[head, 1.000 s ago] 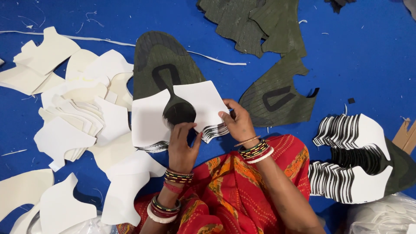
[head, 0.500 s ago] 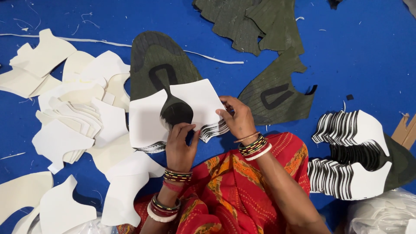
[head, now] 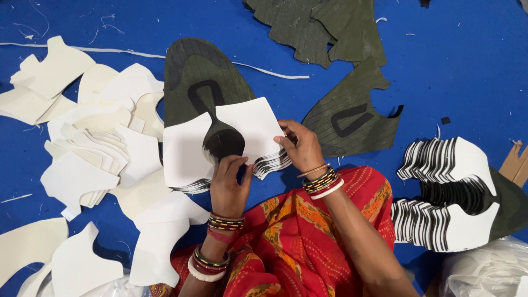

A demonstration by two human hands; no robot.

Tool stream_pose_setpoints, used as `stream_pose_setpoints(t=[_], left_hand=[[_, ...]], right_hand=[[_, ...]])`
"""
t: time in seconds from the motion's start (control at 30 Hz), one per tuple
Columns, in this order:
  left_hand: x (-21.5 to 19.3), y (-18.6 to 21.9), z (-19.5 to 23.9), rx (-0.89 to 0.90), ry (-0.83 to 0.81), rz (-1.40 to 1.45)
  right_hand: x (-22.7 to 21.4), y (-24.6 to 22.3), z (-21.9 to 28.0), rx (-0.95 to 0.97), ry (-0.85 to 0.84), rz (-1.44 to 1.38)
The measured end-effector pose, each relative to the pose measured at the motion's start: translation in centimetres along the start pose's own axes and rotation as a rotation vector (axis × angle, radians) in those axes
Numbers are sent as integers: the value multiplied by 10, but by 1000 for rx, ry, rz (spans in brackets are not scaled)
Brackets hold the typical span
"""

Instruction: The person layers and stacks pre-cut shoe upper components with white lining materials.

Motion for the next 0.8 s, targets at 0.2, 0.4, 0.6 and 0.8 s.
stream_pose_setpoints(t=[0.2, 0.4, 0.6, 0.8], left_hand=[[-7, 8, 1, 22, -3, -31], [-14, 7, -27, -88, -302, -197], [-8, -44, -78, 255, -198, -390], [-12, -36, -76, 213, -217, -275]], right_hand=[[-4, -40, 6, 35, 0, 42], [32, -60, 1, -374, 221, 537], [90, -67, -16, -487, 98, 568], [37, -49, 21, -436, 94, 405]])
Point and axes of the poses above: each hand's wrist, its own z-axis away from the middle knuckle, its own x-axis out of the palm, y = z × x, the point moved 3 cm from there along -z, towards the middle knuckle, and after that the axes turned 5 degrees about z, right-handed, at the moved point
